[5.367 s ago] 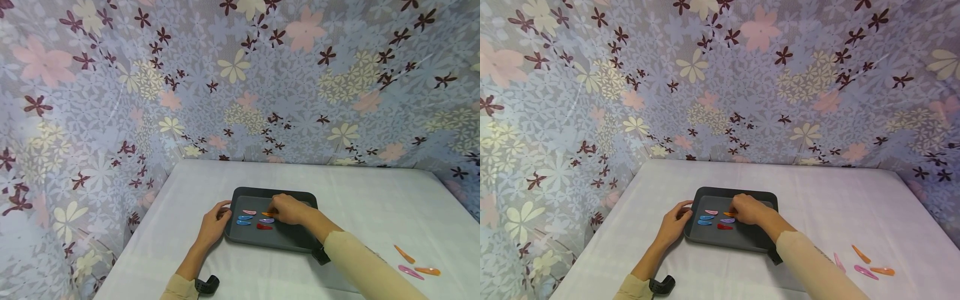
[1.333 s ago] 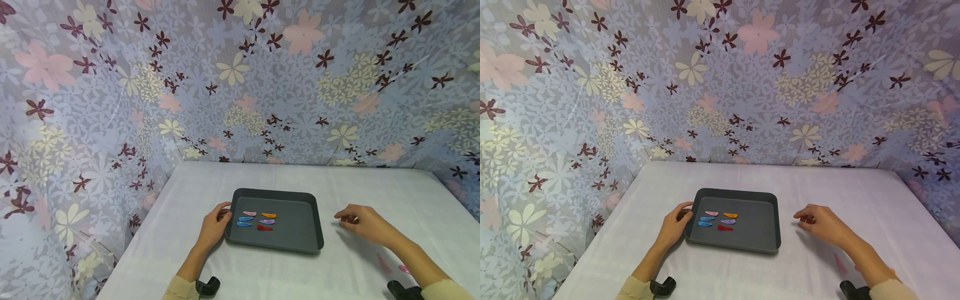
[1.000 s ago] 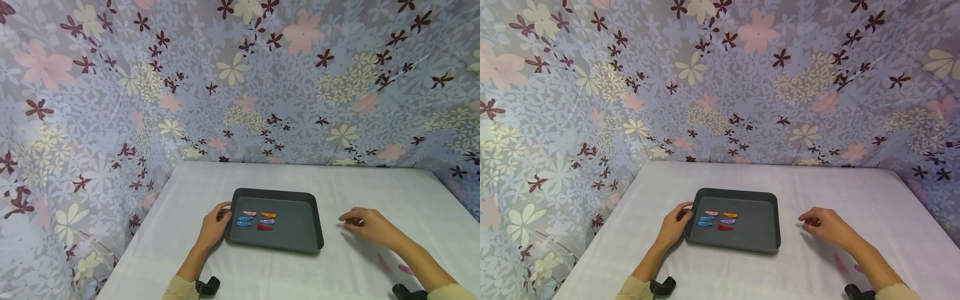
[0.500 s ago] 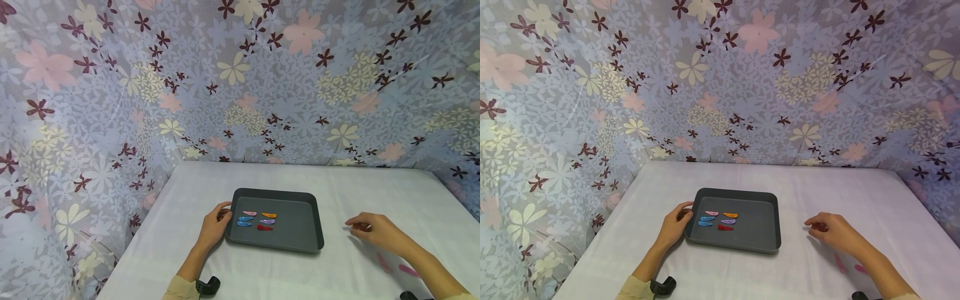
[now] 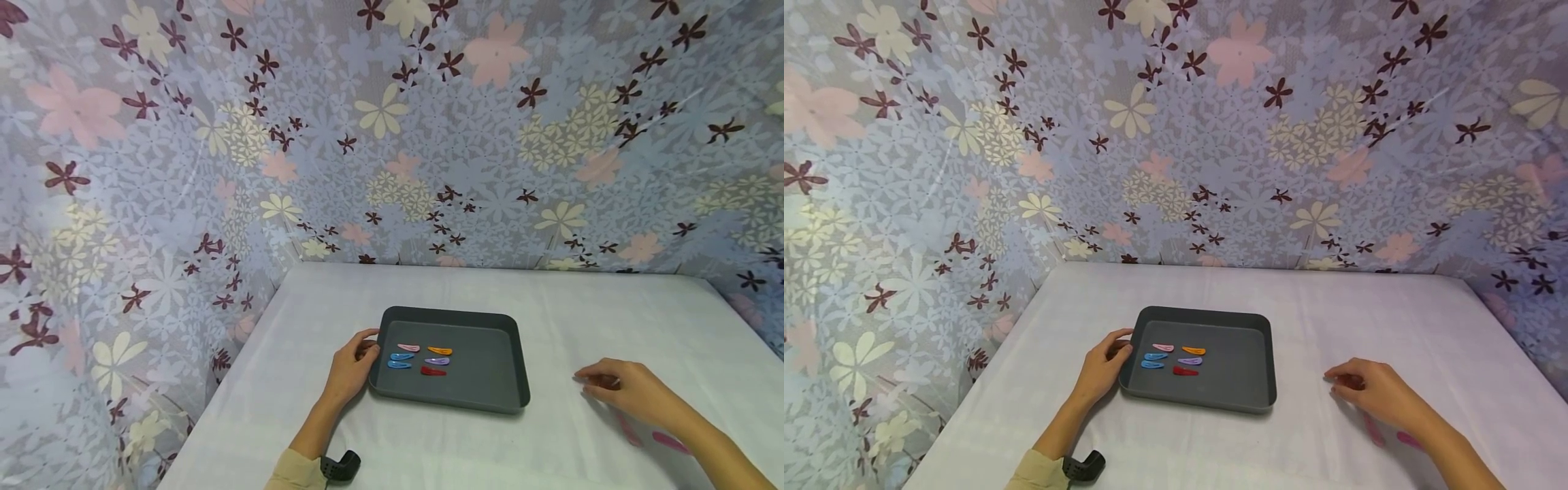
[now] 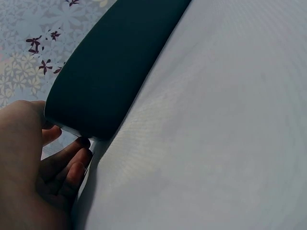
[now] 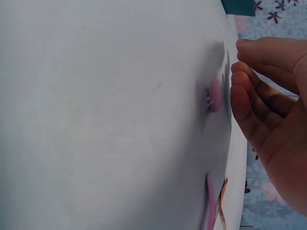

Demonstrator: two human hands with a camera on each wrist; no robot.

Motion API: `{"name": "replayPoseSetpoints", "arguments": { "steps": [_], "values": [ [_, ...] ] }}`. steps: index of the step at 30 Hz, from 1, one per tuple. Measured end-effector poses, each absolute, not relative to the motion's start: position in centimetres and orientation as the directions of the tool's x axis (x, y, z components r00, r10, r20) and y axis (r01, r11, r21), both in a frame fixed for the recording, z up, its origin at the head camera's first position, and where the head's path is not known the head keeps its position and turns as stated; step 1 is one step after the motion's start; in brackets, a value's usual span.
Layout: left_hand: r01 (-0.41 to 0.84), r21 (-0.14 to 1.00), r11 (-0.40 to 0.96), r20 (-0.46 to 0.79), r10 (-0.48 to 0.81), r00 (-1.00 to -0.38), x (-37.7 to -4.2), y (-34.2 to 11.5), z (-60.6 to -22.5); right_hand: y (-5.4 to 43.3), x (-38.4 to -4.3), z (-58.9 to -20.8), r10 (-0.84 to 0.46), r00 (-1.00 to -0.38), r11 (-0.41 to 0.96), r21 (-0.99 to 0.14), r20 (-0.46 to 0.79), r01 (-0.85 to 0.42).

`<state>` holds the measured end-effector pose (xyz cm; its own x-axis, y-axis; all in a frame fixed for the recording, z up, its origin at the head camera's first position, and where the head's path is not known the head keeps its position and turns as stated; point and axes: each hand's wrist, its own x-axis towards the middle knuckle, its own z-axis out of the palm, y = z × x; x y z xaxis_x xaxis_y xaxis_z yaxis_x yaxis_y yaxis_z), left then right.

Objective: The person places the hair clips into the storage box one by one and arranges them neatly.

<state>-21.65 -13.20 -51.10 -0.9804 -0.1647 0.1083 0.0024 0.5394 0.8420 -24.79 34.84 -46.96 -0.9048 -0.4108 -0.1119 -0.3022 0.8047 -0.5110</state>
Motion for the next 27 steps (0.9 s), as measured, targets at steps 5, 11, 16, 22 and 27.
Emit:
{"name": "replayPoseSetpoints", "arguments": {
  "steps": [5,11,16,22,27],
  "values": [
    [-0.003,0.844,0.536,0.1,-0.164,-0.981,-21.7,-13.1,-51.1,35.4,-24.3,-47.3,-0.408,-0.905,0.801,-0.524,-0.12,-0.292],
    [0.004,0.839,0.545,0.108,-0.159,-0.981,-21.7,-13.1,-51.0,35.9,-23.8,-47.2,-0.41,-0.905,0.792,-0.535,-0.112,-0.293],
    [0.001,0.839,0.544,0.107,-0.163,-0.981,-21.7,-13.2,-51.0,36.0,-23.6,-47.2,-0.38,-0.914,0.811,-0.528,-0.145,-0.254],
    [0.016,0.839,0.545,0.117,-0.151,-0.982,-21.5,-13.3,-50.9,36.4,-23.3,-47.1,-0.363,-0.918,0.823,-0.516,-0.158,-0.237],
    [0.002,0.841,0.541,0.106,-0.16,-0.981,-21.6,-13.3,-50.9,36.9,-22.9,-47.1,-0.372,-0.916,0.816,-0.523,-0.15,-0.246]
  ]
}}
